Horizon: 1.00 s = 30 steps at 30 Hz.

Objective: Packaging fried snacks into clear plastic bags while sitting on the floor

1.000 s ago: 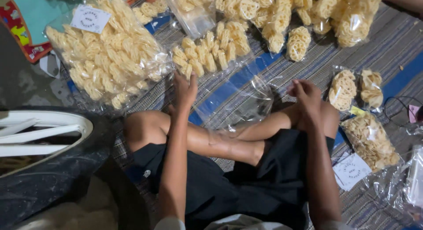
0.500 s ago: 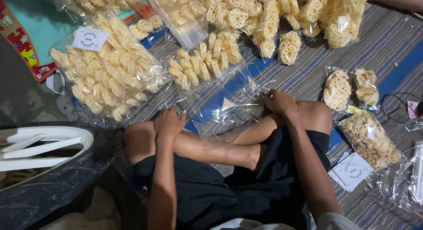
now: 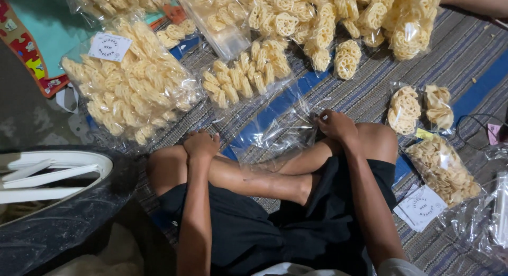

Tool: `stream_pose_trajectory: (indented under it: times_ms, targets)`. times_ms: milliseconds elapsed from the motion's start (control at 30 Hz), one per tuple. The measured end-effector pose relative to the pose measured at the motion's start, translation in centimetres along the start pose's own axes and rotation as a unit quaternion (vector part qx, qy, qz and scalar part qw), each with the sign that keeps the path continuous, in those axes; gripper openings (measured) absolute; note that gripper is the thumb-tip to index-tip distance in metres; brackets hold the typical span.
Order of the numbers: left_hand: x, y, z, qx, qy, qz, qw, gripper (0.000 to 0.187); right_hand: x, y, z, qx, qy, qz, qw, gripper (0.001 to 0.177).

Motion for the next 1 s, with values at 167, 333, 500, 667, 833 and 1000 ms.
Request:
stream_pose_trajectory:
  times_ms: [167, 333, 500, 667, 833, 1000]
  targets:
    - [0.5, 1.8, -1.0, 0.036, -0.01, -0.004, 0.999, 0.074, -0.4, 0.5, -0.9, 0.0, -0.008, 0.002, 1.0, 0.049]
    - [-0.2, 1.2, -0.2, 0.053, -0.013, 0.001, 0.999, 0.072, -0.6, 0.7, -1.3, 0.004, -0.007, 0.01, 1.0, 0.049]
    - [0.2, -0.2, -0.1, 0.012, -0.017, 0.02, 1.0, 0.071, -0.5, 0.9, -1.6, 0.009, 0.011, 0.017, 1.0, 0.05]
    - [-1.1, -4.8, 2.9, -0.014, -0.021, -0.025, 0.999, 0.065, -0.3, 0.6, -1.3, 0.014, 0.009, 0.019, 1.0, 0.049]
    - [-2.6, -6.9, 4.8, -0.014, 0.084, -0.003, 0.996, 0.055, -0.3, 0.8, -1.6, 0.016, 0.009, 0.023, 1.0, 0.049]
    - [-3.9, -6.7, 4.6, -0.048, 0.155, 0.027, 0.986, 0.048, -0.1, 0.8, -1.5, 0.021, 0.004, 0.016, 1.0, 0.05]
Point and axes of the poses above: each hand's wrist, its own z-axis away from the middle knuckle, its own y-axis out of the palm, x = y × z, the point moved 6 cm from there along -z, towards the middle knuckle, and after that the axes turned 15 degrees about y, right-handed, at the moved point
